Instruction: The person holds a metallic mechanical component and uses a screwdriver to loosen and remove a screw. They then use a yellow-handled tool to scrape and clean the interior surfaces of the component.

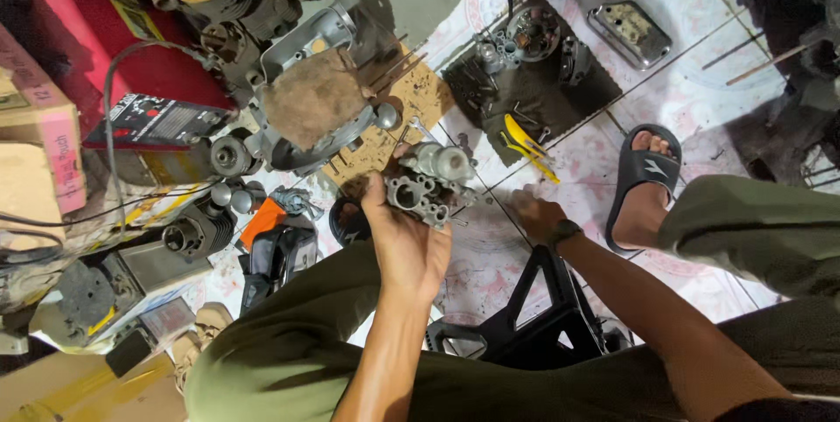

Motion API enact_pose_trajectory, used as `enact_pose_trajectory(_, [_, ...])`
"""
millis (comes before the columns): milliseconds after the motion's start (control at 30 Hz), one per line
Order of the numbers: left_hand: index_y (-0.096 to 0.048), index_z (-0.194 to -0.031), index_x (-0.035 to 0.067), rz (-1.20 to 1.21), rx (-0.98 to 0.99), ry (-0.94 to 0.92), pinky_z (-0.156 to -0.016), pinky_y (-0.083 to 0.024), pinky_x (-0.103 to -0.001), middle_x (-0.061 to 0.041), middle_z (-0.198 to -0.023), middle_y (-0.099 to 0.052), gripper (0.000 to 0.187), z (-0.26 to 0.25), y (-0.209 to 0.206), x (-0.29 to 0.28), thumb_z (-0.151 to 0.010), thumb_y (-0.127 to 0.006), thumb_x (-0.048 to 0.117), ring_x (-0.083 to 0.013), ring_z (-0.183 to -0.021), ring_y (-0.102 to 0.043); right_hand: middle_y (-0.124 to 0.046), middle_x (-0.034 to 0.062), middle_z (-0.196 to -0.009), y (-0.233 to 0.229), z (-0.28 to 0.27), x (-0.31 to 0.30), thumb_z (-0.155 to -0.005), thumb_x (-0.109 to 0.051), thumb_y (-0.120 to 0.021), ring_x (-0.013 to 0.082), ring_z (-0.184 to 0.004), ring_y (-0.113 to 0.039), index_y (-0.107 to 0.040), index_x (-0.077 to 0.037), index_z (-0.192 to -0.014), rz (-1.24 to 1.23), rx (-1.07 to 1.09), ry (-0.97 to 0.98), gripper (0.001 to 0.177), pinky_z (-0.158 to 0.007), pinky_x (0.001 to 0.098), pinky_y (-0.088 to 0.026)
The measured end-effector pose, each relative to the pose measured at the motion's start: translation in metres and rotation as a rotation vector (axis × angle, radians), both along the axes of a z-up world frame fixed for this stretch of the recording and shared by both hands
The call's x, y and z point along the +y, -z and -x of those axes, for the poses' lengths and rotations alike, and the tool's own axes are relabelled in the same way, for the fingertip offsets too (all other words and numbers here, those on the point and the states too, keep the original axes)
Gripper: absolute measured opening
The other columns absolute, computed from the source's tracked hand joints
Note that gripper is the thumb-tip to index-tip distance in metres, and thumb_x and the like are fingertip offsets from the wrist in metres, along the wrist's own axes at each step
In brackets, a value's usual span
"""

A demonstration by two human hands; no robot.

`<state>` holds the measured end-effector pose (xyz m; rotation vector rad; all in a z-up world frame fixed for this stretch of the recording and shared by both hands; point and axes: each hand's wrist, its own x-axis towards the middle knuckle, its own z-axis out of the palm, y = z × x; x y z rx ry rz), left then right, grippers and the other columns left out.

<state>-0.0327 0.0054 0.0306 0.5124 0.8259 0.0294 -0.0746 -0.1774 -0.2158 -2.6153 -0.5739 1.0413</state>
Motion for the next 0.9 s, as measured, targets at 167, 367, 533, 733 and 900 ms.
enact_pose_trajectory(167, [-0.056, -0.123, 0.016, -0.006, 0.096, -0.011, -0.099, -0.046, -0.040, -0.005, -0.119, -0.061, 0.052, -0.009, -0.014, -0.004, -0.083, -0.054, 0.050, -0.0245, -0.112, -0.058, -0.052, 0.0160, -0.113, 0.056, -0.002, 0.006, -0.081, -0.053, -0.051, 0.0423, -0.086, -0.062, -0.050, -0.015, -0.123, -0.125, -0.227, 0.316, 0.056, -0.075, 0.0545, -0.054])
enact_pose_trajectory(367, [-0.061, -0.116, 0.015, 0.057, 0.093, -0.055, -0.096, -0.049, -0.041, -0.006, -0.113, -0.065, 0.043, 0.004, 0.005, 0.003, -0.085, -0.056, 0.045, -0.0245, -0.108, -0.061, -0.048, 0.0111, -0.105, 0.088, -0.031, -0.020, -0.087, -0.036, -0.050, 0.0324, -0.091, -0.058, -0.045, -0.014, -0.115, 0.190, -0.527, 0.293, 0.036, -0.070, 0.0416, -0.051])
enact_pose_trajectory(533, [-0.064, -0.102, 0.014, 0.096, -0.018, -0.049, -0.087, -0.054, -0.043, -0.006, -0.099, -0.069, 0.026, 0.000, -0.012, 0.005, -0.084, -0.060, 0.033, -0.0263, -0.094, -0.066, -0.052, 0.0062, -0.096, 0.090, -0.034, -0.031, -0.086, -0.025, -0.045, 0.0285, -0.088, -0.063, -0.044, -0.014, -0.108, 0.214, -0.335, 0.239, 0.025, -0.073, 0.0408, -0.053])
enact_pose_trajectory(733, [-0.062, -0.102, 0.013, 0.123, -0.167, 0.041, -0.086, -0.054, -0.054, -0.010, -0.099, -0.068, 0.029, 0.005, -0.006, 0.009, -0.086, -0.055, 0.036, -0.0334, -0.095, -0.065, -0.051, 0.0118, -0.103, 0.036, -0.068, -0.038, -0.078, -0.025, -0.057, 0.0374, -0.081, -0.068, -0.047, -0.013, -0.105, 0.085, -0.145, 0.386, 0.031, -0.069, 0.0463, -0.056])
enact_pose_trajectory(900, [-0.061, -0.109, 0.015, 0.148, -0.227, 0.090, -0.085, -0.053, -0.059, -0.014, -0.109, -0.065, 0.037, 0.015, 0.028, 0.024, -0.082, -0.053, 0.038, -0.0406, -0.100, -0.063, -0.065, 0.0204, -0.097, -0.100, -0.093, -0.050, -0.085, -0.030, -0.052, 0.0426, -0.088, -0.067, -0.047, -0.012, -0.109, 0.041, 0.093, 0.548, 0.030, -0.078, 0.0527, -0.050])
